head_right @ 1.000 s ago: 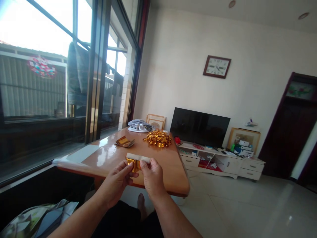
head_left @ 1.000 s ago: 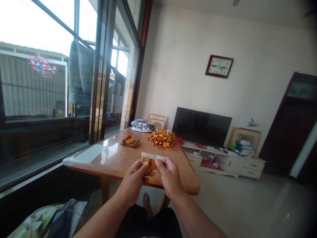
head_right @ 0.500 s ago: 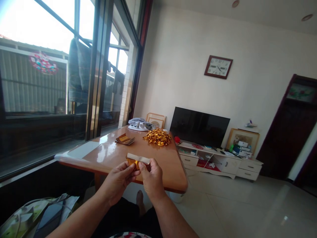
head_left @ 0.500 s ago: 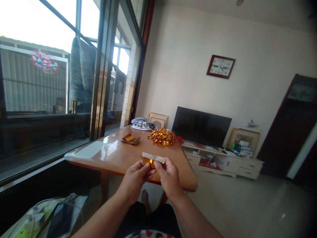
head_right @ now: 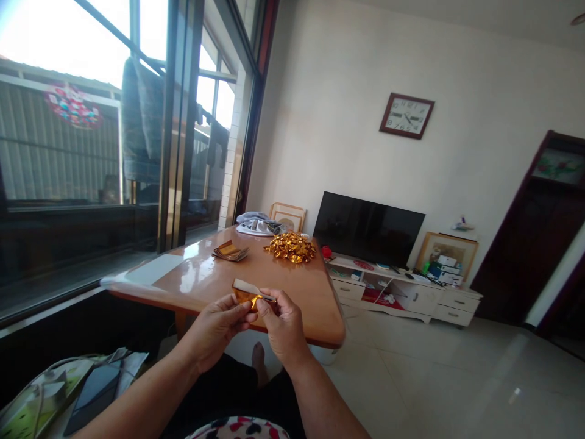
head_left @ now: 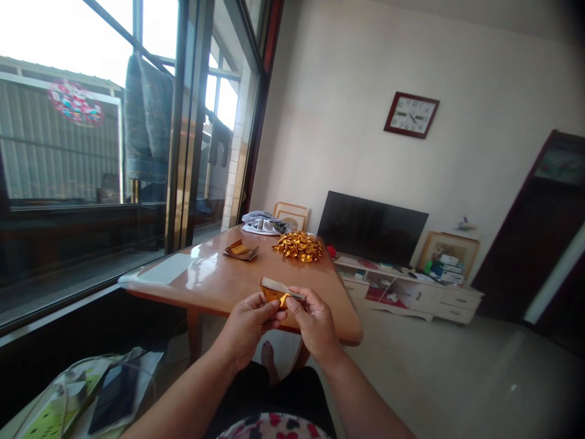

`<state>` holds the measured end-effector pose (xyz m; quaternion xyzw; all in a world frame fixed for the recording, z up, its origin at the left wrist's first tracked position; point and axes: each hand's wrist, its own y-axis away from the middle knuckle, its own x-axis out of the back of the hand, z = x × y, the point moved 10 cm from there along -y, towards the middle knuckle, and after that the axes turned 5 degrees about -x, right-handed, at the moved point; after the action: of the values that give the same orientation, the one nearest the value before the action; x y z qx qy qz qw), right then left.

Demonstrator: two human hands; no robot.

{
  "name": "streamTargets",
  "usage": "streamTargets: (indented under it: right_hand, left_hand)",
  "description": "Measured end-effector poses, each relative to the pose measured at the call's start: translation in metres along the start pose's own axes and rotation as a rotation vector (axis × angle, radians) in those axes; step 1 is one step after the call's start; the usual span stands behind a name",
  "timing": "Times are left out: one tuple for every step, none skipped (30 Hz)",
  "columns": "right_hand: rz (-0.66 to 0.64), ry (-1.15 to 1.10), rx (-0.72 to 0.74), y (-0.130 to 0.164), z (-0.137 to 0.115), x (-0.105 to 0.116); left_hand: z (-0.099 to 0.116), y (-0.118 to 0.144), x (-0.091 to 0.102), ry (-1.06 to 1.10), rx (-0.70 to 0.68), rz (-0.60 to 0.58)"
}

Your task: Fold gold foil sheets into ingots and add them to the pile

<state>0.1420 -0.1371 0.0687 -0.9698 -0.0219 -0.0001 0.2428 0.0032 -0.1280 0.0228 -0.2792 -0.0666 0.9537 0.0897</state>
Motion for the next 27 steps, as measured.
streamTargets:
  right_hand:
    - [-0.018,-0.008,-0.01,0.001,0.0,-0.001]
    - [-0.03,-0.015,-0.022,0.001,0.001,-0.001]
    - [-0.037,-0.022,-0.034,0.002,0.001,-0.001]
    - [-0.036,-0.031,-0.044,0.002,0.002,0.0]
    - [-0.031,-0.042,-0.052,0.002,0.002,0.001]
    - [-0.025,-0.055,-0.061,0.003,0.003,0.002]
    - [-0.022,-0.069,-0.072,0.003,0.004,0.002]
    - [-0.021,-0.081,-0.089,0.004,0.005,0.003]
    - [-0.026,-0.089,-0.11,0.004,0.007,0.002]
    - [-0.032,-0.095,-0.131,0.005,0.009,0.002]
    - [-0.037,-0.101,-0.148,0.006,0.011,0.002]
    - [-0.038,-0.109,-0.16,0.007,0.012,0.002]
    - [-0.037,-0.116,-0.168,0.008,0.012,0.002]
    - [-0.035,-0.123,-0.173,0.009,0.012,0.002]
    - [-0.034,-0.128,-0.176,0.009,0.012,0.002]
    - [-0.035,-0.131,-0.179,0.01,0.011,0.002]
    - [-0.037,-0.132,-0.183,0.01,0.011,0.002]
    - [-0.04,-0.132,-0.186,0.01,0.01,0.002]
    - [-0.043,-0.131,-0.19,0.011,0.01,0.002]
    - [-0.046,-0.128,-0.195,0.011,0.01,0.002]
    - [-0.051,-0.125,-0.201,0.011,0.01,0.002]
    - [-0.057,-0.123,-0.208,0.012,0.01,0.002]
    - [-0.063,-0.126,-0.216,0.012,0.01,0.001]
    - [-0.066,-0.138,-0.224,0.013,0.011,0.001]
    - [-0.065,-0.162,-0.233,0.013,0.011,0.001]
    - [-0.059,-0.194,-0.242,0.013,0.012,0.001]
    - [-0.051,-0.23,-0.252,0.014,0.014,0.001]
  left_hand:
    - [-0.001,0.0,0.0,0.001,0.012,-0.005]
    - [-0.001,0.0,0.0,0.0,0.025,-0.011]
    - [-0.001,0.0,-0.001,-0.002,0.037,-0.018]
    - [-0.001,0.001,-0.002,-0.008,0.047,-0.029]
    - [-0.001,0.001,-0.003,-0.017,0.054,-0.043]
    - [0.0,0.002,-0.005,-0.031,0.058,-0.06]
    - [0.001,0.003,-0.007,-0.048,0.057,-0.078]
    - [0.002,0.003,-0.008,-0.069,0.052,-0.093]
    - [0.003,0.004,-0.008,-0.094,0.044,-0.104]
    - [0.004,0.004,-0.008,-0.12,0.036,-0.111]
    - [0.005,0.005,-0.008,-0.143,0.028,-0.113]
    - [0.005,0.005,-0.007,-0.163,0.022,-0.114]
    - [0.005,0.005,-0.006,-0.18,0.019,-0.114]
    - [0.005,0.004,-0.005,-0.191,0.016,-0.116]
    - [0.005,0.004,-0.004,-0.198,0.014,-0.119]
    - [0.006,0.003,-0.003,-0.2,0.007,-0.12]
    - [0.007,0.003,-0.002,-0.198,-0.001,-0.12]
    - [0.008,0.002,-0.001,-0.194,-0.011,-0.117]
    - [0.01,0.002,0.0,-0.187,-0.025,-0.115]
    - [0.012,0.001,0.001,-0.181,-0.039,-0.115]
    - [0.014,0.001,0.001,-0.175,-0.053,-0.119]
    - [0.016,0.001,0.001,-0.171,-0.064,-0.128]
    - [0.017,0.001,0.001,-0.168,-0.073,-0.137]
    - [0.019,0.001,0.0,-0.166,-0.079,-0.145]
    - [0.02,0.001,0.001,-0.166,-0.082,-0.15]
    - [0.021,0.001,0.001,-0.168,-0.083,-0.152]
    - [0.022,0.002,0.001,-0.172,-0.082,-0.156]
